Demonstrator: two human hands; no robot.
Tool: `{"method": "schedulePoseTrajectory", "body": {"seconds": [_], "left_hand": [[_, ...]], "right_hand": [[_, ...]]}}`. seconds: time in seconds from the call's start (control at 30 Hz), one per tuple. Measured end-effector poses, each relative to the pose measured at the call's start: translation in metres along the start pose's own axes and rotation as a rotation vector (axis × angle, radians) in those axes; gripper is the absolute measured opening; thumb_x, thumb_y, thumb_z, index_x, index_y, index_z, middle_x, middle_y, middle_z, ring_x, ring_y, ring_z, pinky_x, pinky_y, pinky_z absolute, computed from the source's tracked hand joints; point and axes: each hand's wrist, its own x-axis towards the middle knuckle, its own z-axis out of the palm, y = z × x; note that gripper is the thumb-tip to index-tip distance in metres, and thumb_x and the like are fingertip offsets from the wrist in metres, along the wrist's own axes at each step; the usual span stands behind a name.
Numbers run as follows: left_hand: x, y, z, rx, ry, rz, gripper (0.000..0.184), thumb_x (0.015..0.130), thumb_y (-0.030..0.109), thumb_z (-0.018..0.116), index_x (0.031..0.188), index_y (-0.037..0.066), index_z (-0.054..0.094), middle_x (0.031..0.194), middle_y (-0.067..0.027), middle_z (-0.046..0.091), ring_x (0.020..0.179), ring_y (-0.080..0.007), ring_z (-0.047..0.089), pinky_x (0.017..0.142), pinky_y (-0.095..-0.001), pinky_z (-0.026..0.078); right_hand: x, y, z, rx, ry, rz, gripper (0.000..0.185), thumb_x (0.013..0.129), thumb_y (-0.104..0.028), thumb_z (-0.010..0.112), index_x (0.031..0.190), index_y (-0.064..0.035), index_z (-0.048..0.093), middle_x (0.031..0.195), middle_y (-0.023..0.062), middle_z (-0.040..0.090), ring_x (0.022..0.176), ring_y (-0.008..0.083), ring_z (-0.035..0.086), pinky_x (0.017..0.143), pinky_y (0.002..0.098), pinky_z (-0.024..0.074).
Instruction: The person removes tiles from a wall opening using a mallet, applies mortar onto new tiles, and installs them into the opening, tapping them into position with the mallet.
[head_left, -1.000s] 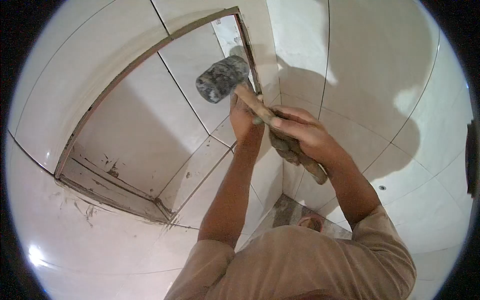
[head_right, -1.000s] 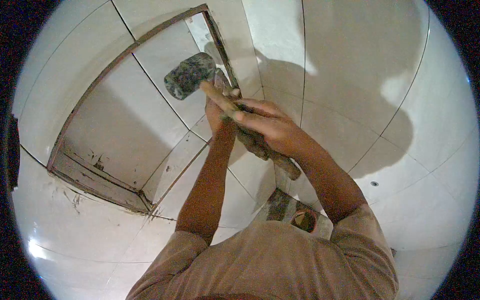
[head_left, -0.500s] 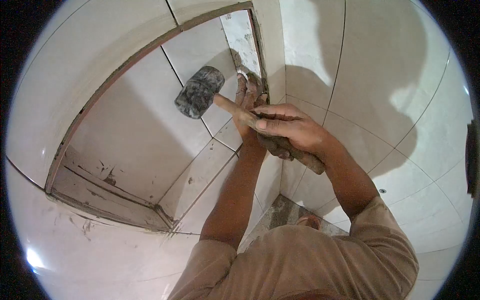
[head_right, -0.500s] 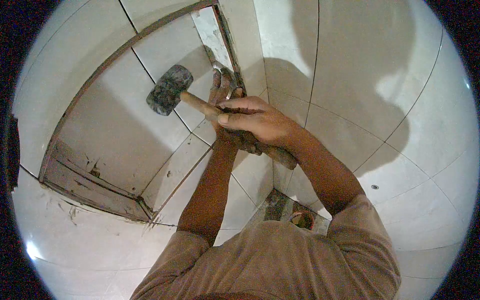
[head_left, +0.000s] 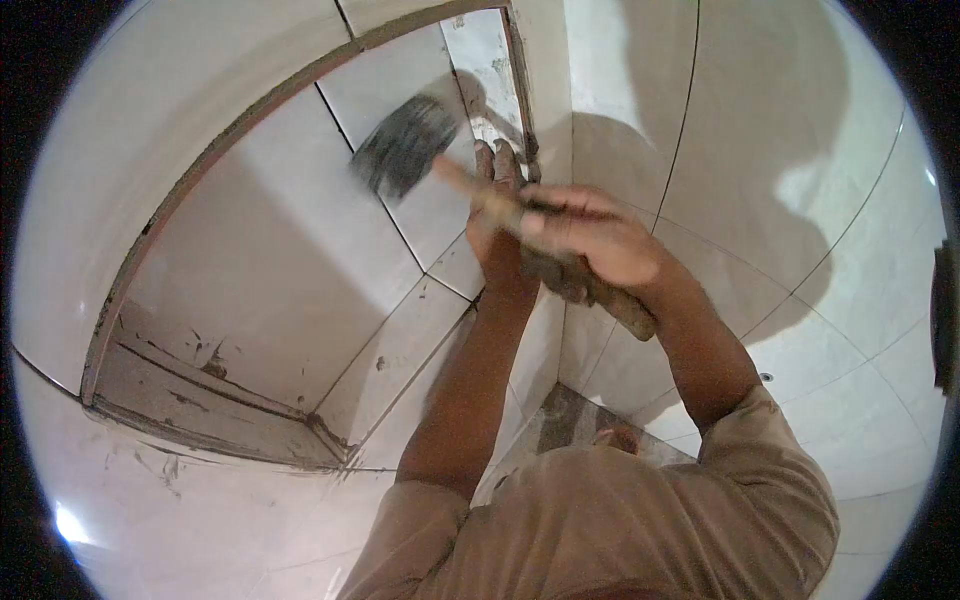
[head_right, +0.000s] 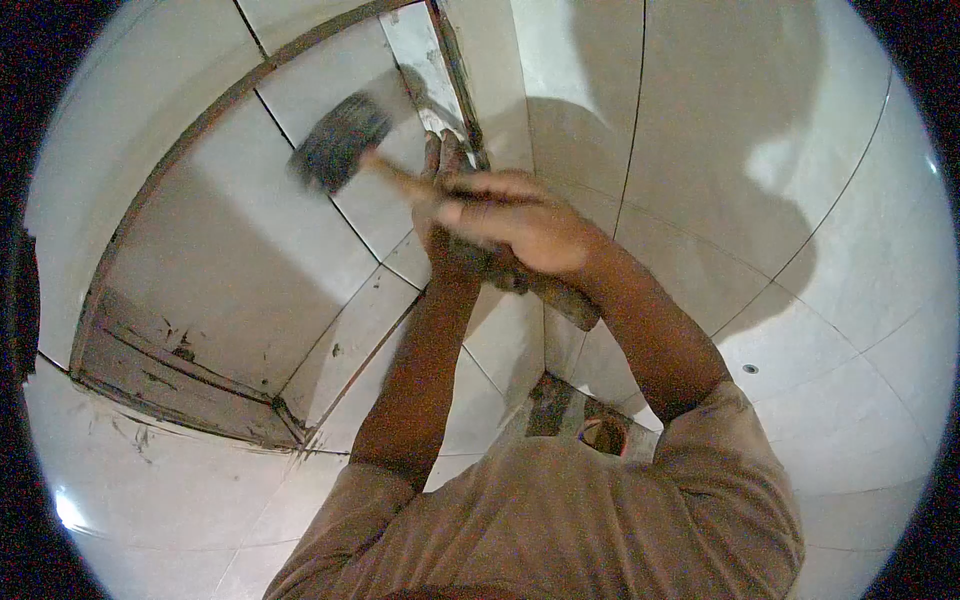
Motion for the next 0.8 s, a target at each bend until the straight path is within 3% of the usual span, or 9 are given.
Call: {"method": "schedulePoseTrajectory", "body": {"seconds": [0.27, 0.37, 0.4, 0.5, 0.57, 0.63, 0.7, 0.77, 0.8], "left_hand": [[0.014, -0.008, -0.022, 0.761, -0.106, 0.227, 0.055, 0.109, 0.034, 0.043, 0.153, 0.001, 0.038, 0.138, -0.0155, 0.058, 0.115, -0.0226, 0.062, 0.100, -0.0385, 0.052], [0.009, -0.016, -0.018, 0.309, -0.120, 0.131, 0.055, 0.109, 0.032, 0.044, 0.155, 0.004, 0.037, 0.132, -0.0117, 0.061, 0.112, -0.0218, 0.063, 0.096, -0.0371, 0.053], [0.013, -0.019, -0.018, 0.389, 0.016, 0.112, 0.053, 0.108, 0.029, 0.046, 0.154, 0.004, 0.039, 0.129, -0.0108, 0.063, 0.110, -0.0220, 0.064, 0.095, -0.0363, 0.054], [0.008, -0.011, -0.027, 0.558, -0.042, 0.159, 0.051, 0.108, 0.030, 0.045, 0.152, 0.006, 0.043, 0.122, -0.0089, 0.064, 0.108, -0.0211, 0.064, 0.091, -0.0345, 0.056], [0.015, -0.014, -0.041, -0.131, -0.173, -0.103, 0.050, 0.107, 0.033, 0.048, 0.149, 0.005, 0.045, 0.122, -0.0096, 0.064, 0.106, -0.0203, 0.065, 0.087, -0.0357, 0.057], [0.015, -0.014, -0.026, 1.205, -0.102, 0.536, 0.048, 0.107, 0.036, 0.050, 0.144, 0.005, 0.049, 0.120, -0.0105, 0.065, 0.102, -0.0205, 0.067, 0.083, -0.0368, 0.058], [0.008, -0.006, -0.017, 1.033, -0.062, 0.309, 0.045, 0.102, 0.021, 0.055, 0.142, 0.000, 0.050, 0.134, -0.0208, 0.059, 0.119, -0.0319, 0.061, 0.097, -0.0397, 0.053], [0.002, -0.001, -0.012, 0.858, -0.031, 0.144, 0.045, 0.099, 0.011, 0.059, 0.141, -0.003, 0.050, 0.143, -0.0270, 0.054, 0.130, -0.0389, 0.057, 0.105, -0.0422, 0.050], [0.011, -0.004, -0.010, 0.848, -0.085, 0.227, 0.045, 0.097, 0.010, 0.062, 0.138, -0.003, 0.051, 0.142, -0.0282, 0.055, 0.129, -0.0413, 0.057, 0.103, -0.0427, 0.051]], "right_hand": [[0.000, 0.000, 0.001, -0.019, 0.102, 0.128, 0.050, 0.099, -0.030, 0.067, 0.137, 0.0009, 0.060, 0.110, 0.0039, 0.069, 0.100, 0.0110, 0.062, 0.090, 0.0270, 0.0501], [0.002, -0.002, 0.003, 0.051, -0.022, -0.005, 0.045, 0.100, -0.029, 0.065, 0.133, 0.0020, 0.062, 0.107, 0.0034, 0.069, 0.094, 0.0102, 0.063, 0.083, 0.0262, 0.0513], [0.004, 0.005, 0.004, 0.073, -0.018, -0.041, 0.042, 0.101, -0.027, 0.064, 0.132, 0.0017, 0.062, 0.104, 0.0026, 0.068, 0.091, 0.0095, 0.063, 0.081, 0.0265, 0.0517], [0.014, -0.002, -0.006, 0.083, 0.094, -0.014, 0.047, 0.101, -0.036, 0.065, 0.131, -0.0012, 0.064, 0.107, 0.0025, 0.069, 0.097, 0.0100, 0.061, 0.085, 0.0257, 0.0500], [0.006, -0.004, 0.003, 0.141, 0.014, -0.015, 0.046, 0.101, -0.036, 0.065, 0.130, -0.0013, 0.065, 0.103, 0.0008, 0.069, 0.094, 0.0096, 0.061, 0.083, 0.0260, 0.0502], [0.005, 0.002, 0.004, 0.028, -0.014, -0.069, 0.044, 0.102, -0.036, 0.063, 0.129, -0.0015, 0.065, 0.102, 0.0003, 0.068, 0.093, 0.0091, 0.061, 0.083, 0.0258, 0.0500], [0.001, -0.018, 0.005, 0.083, 0.012, 0.018, 0.044, 0.102, -0.036, 0.063, 0.130, -0.0019, 0.065, 0.103, 0.0006, 0.069, 0.093, 0.0092, 0.061, 0.083, 0.0259, 0.0498], [0.010, -0.003, 0.005, 0.041, 0.073, -0.130, 0.044, 0.102, -0.036, 0.063, 0.129, -0.0026, 0.066, 0.102, -0.0001, 0.069, 0.092, 0.0094, 0.061, 0.083, 0.0264, 0.0502], [0.013, 0.005, 0.006, 0.075, 0.096, -0.064, 0.045, 0.102, -0.037, 0.062, 0.129, -0.0018, 0.066, 0.099, 0.0004, 0.068, 0.091, 0.0094, 0.062, 0.084, 0.0257, 0.0503]]}}
